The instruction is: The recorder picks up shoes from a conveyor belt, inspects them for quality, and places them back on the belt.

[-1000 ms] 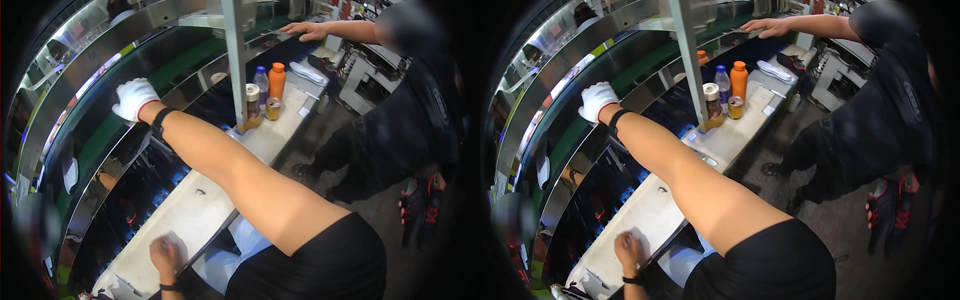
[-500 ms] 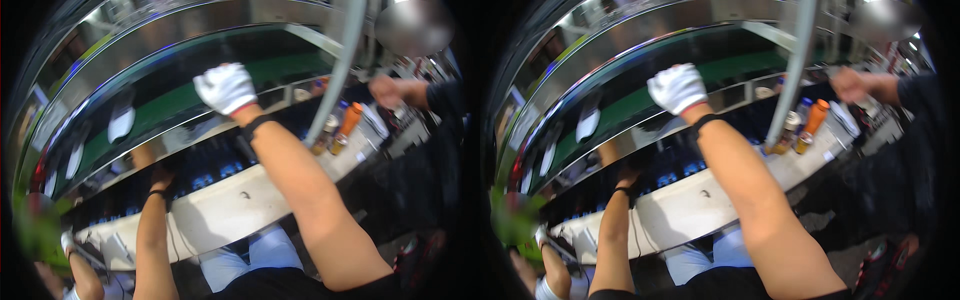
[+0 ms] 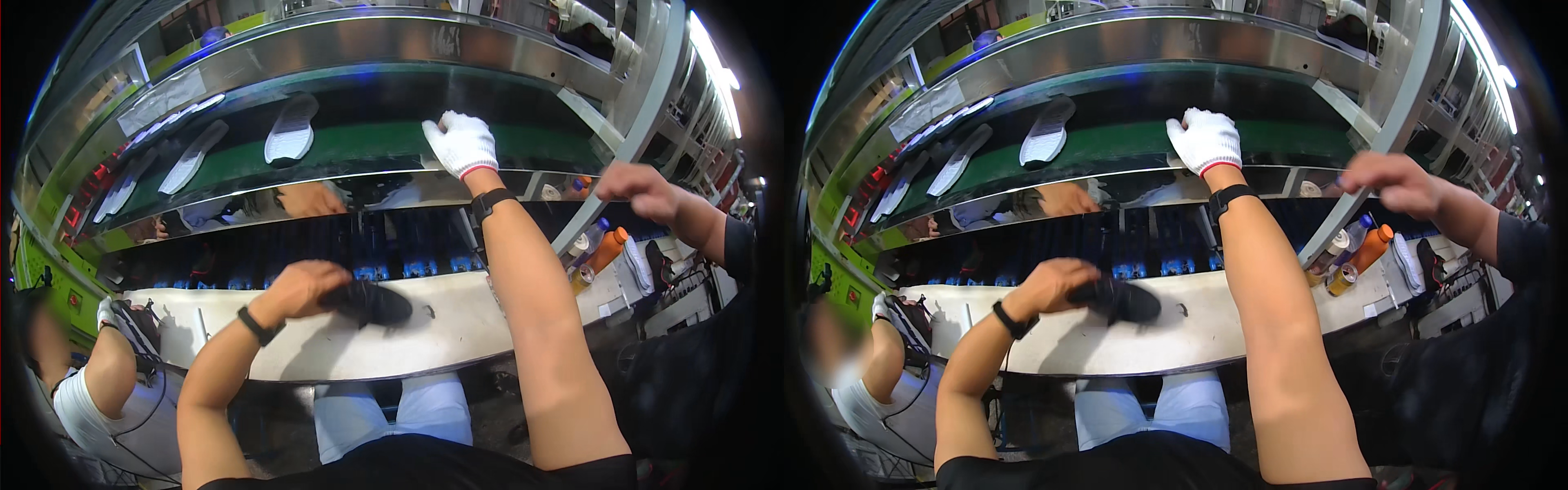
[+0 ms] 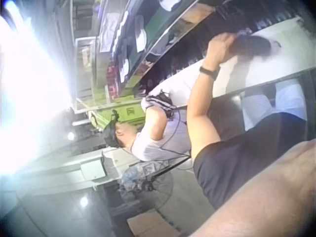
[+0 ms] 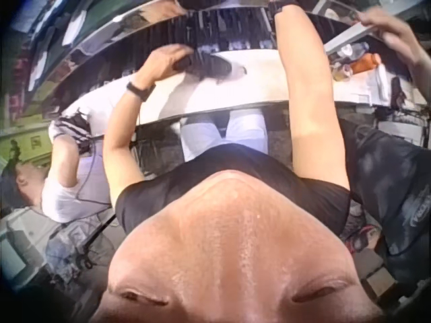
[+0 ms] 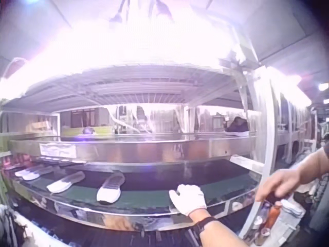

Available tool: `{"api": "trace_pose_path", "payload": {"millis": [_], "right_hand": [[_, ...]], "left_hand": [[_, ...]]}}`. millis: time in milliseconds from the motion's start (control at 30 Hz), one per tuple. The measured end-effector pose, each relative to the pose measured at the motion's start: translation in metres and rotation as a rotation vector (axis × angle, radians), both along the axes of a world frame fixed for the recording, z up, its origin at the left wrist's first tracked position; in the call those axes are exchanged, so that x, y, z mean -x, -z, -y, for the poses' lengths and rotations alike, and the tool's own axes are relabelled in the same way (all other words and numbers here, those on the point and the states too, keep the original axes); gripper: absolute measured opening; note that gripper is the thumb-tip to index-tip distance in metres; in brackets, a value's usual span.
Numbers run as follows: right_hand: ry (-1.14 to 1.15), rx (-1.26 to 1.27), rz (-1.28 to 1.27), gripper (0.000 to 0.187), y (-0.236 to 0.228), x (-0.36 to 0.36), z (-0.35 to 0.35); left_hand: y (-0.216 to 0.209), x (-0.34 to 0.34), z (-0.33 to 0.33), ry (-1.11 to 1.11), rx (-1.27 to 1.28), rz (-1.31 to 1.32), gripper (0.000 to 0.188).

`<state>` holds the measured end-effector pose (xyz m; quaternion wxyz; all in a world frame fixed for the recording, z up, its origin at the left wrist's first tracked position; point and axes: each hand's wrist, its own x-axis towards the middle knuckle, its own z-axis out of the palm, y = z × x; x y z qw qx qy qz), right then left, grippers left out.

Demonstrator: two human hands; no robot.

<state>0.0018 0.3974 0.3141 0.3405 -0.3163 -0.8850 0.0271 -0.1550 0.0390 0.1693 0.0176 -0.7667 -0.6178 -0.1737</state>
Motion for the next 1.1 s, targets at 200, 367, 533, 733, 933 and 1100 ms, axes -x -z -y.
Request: {"api": "trace_pose_path", "payload": {"millis": [200,367,533,733,933,1100], "right_hand": [[-0.154,0.049,0.140,0.045,-0.027,0.000,0.028],[-0.768,0.001,0.401,0.052,-0.065,0.027,0.078],[-0.425,0.083,0.339,0.068,-0.024,0.081,0.117],[-0.516,0.081,0.413,0.071,-0.019,0.090,0.104],[-0.536,-0.073,0.329,0.075,-0.012,0.086,0.113],[-0.633,-0.063,0.401,0.069,-0.016,0.089,0.112]], "left_hand": [[0.032,-0.079,0.106,-0.197,0.032,-0.079,0.071],[0.090,-0.170,0.132,-0.173,-0.025,0.217,0.074],[0.131,-0.176,0.108,-0.252,-0.119,-0.071,0.062],[0.077,-0.140,0.087,-0.053,-0.379,0.084,0.047],[-0.006,-0.131,0.080,-0.233,-0.545,0.758,0.053],[-0.019,-0.163,0.081,-0.059,-0.461,0.527,0.055]]}}
